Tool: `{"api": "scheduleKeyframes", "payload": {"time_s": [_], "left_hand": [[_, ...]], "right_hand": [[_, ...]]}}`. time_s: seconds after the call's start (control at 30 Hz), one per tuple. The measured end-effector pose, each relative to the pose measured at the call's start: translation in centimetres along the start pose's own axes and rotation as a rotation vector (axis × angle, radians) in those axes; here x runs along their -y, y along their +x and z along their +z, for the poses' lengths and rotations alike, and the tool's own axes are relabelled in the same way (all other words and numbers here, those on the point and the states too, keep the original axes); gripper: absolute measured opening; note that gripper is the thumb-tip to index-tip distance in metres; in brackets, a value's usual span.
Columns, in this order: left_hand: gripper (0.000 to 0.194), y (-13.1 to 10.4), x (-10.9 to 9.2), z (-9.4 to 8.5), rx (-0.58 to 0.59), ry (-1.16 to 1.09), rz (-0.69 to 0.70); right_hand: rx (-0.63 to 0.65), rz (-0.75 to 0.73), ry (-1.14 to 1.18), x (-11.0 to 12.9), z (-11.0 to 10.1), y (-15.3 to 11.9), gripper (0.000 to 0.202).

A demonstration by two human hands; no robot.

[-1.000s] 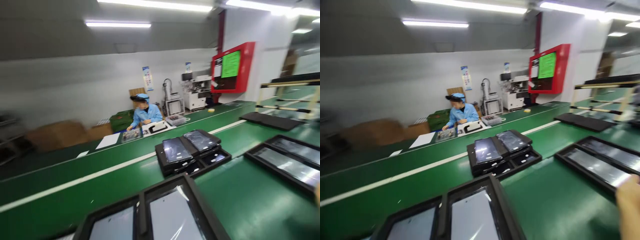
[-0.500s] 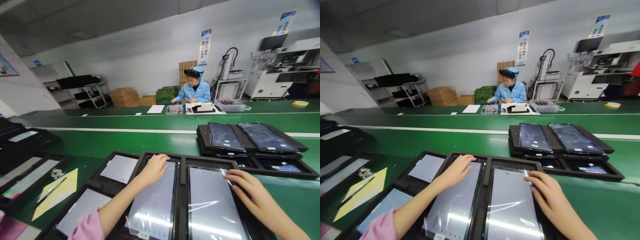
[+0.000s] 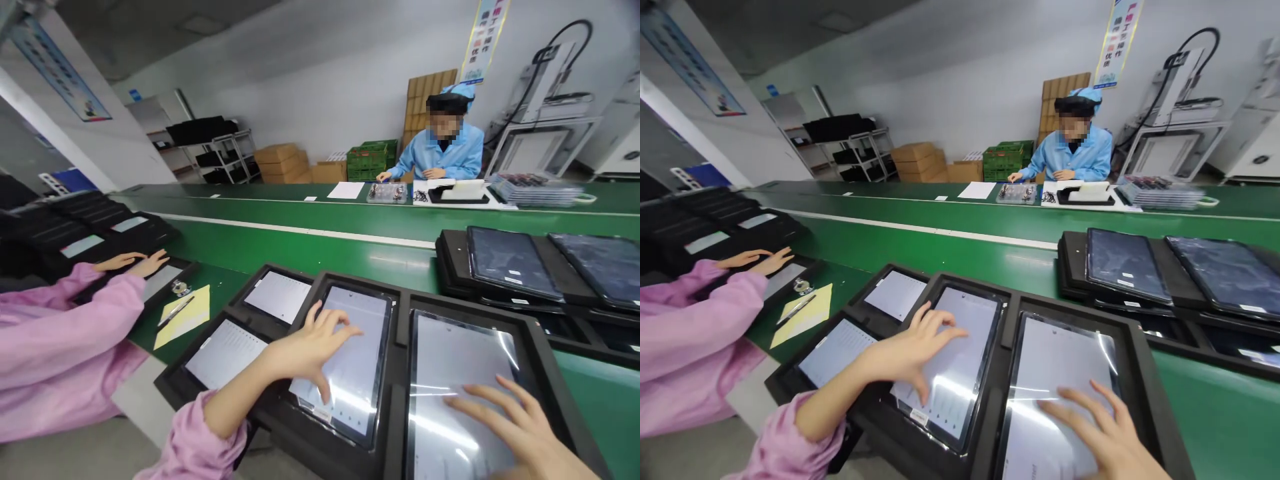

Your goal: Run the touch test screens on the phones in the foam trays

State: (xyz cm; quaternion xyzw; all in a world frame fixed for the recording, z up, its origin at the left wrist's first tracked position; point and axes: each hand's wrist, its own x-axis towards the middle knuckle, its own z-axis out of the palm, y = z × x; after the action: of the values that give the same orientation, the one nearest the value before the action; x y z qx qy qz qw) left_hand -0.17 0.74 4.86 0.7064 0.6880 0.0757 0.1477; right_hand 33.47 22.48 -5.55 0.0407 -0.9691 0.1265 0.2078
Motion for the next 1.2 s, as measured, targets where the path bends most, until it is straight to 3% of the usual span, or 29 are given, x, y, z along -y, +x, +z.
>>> {"api": "scheduleKeyframes", "payload": {"time_s": [0.07,0.17,0.23,0.33,0.4,0.53,0.7,0.8,0.93,1.07,1.2], "left_hand": [[0.090,1.8,0.8,-0.8,-0.112,0.040,-0.060],[0.040,3.7,1.5,-1.8,-0.355,-0.062,-0.161],[0.025,4.0,1.5,-1.9,-0.462,-0.176,-0.185],[0.017,3.1,0.9,-1.5,-0.495,-0.227,-0.194],[0.012,2.1,0.2,-1.4,-0.449,-0.272,-0.211],[0.015,-0.2,-0.7,-1.6,-0.377,-0.325,-0.236],[0.023,-3.6,-1.0,-0.3,-0.491,-0.189,-0.275],[0.026,-5.4,-1.1,1.5,-0.555,-0.136,-0.314],[0.030,-6.6,-1.0,2.9,-0.591,0.008,-0.229],[0.034,-6.8,-0.4,2.9,-0.622,0.084,-0.168],[0.032,-6.6,0.1,2.5,-0.605,0.177,-0.136]], "right_hand": [[-0.091,0.013,-0.083,-0.6,-1.5,1.1,0.034],[-0.230,0.098,-0.117,-1.1,-3.4,2.6,0.034],[-0.250,0.115,-0.080,-0.9,-4.0,3.2,0.034],[-0.200,0.057,-0.059,-0.2,-4.2,3.6,0.030],[-0.166,0.030,-0.058,0.2,-4.1,3.5,0.029],[-0.163,-0.040,-0.048,0.4,-2.9,2.3,0.031],[-0.151,-0.059,0.071,0.8,-1.4,1.1,0.039],[-0.117,-0.015,0.125,1.5,-2.3,1.8,0.045],[-0.083,-0.069,0.073,2.6,-4.4,3.7,0.036],[-0.033,-0.148,0.034,3.4,-5.4,5.2,0.031],[0.008,-0.124,0.011,3.6,-5.1,5.1,0.025]]}}
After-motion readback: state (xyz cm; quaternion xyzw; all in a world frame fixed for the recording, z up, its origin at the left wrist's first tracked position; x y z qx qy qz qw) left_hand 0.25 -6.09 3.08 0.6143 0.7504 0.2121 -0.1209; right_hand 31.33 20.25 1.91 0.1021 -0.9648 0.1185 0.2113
